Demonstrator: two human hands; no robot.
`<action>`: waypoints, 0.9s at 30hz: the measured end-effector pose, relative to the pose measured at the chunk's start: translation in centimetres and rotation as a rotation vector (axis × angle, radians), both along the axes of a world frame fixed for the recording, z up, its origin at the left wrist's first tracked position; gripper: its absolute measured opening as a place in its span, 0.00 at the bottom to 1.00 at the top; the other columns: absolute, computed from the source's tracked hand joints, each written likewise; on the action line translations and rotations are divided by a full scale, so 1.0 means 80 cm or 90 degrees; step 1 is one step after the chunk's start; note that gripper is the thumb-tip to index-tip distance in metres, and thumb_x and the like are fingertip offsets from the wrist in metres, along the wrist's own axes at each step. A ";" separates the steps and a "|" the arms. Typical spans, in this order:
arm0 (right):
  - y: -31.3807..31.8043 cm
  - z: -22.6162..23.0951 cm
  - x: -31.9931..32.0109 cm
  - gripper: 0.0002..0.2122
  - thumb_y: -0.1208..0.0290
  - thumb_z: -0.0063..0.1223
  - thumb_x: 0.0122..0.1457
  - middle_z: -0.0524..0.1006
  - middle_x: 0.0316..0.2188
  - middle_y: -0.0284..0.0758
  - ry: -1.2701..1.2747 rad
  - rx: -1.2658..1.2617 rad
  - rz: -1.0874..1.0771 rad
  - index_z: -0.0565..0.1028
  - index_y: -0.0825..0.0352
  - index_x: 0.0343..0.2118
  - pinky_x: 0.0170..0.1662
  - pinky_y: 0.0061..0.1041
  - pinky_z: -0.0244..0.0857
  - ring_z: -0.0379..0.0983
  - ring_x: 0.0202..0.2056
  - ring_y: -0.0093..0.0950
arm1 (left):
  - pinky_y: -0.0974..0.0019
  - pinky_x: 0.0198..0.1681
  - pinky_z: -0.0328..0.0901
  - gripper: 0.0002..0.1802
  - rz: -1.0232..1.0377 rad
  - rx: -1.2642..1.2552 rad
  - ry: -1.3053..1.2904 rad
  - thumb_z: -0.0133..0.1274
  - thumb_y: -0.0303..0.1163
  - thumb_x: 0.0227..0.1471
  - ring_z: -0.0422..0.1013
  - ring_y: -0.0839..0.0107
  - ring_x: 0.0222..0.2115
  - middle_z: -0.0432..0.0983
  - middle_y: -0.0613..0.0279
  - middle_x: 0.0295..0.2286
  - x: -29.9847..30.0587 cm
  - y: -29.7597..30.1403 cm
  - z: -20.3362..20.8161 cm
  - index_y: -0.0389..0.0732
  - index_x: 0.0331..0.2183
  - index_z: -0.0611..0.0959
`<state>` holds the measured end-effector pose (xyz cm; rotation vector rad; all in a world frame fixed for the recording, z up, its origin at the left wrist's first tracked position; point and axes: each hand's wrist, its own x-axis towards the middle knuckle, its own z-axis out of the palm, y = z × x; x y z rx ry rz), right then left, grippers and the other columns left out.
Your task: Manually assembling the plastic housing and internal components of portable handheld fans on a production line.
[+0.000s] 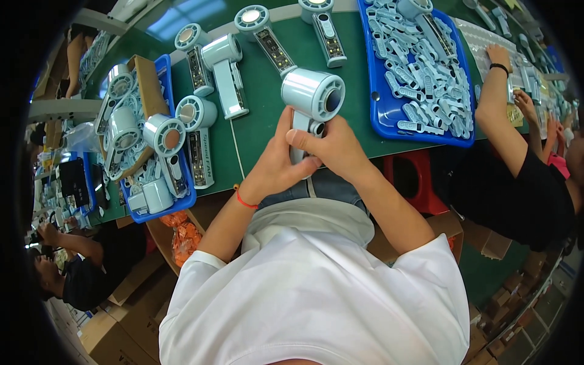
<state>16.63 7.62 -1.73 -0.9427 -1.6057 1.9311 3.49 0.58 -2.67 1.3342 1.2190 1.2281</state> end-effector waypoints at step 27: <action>0.002 0.002 0.029 0.28 0.77 0.60 0.40 0.69 0.46 0.38 -0.209 0.665 0.120 0.67 0.66 0.49 0.51 0.34 0.57 0.63 0.48 0.37 | 0.53 0.49 0.53 0.32 0.120 0.174 0.788 0.63 0.37 0.31 0.62 0.63 0.47 0.70 0.63 0.40 -0.014 -0.021 0.038 0.41 0.43 0.74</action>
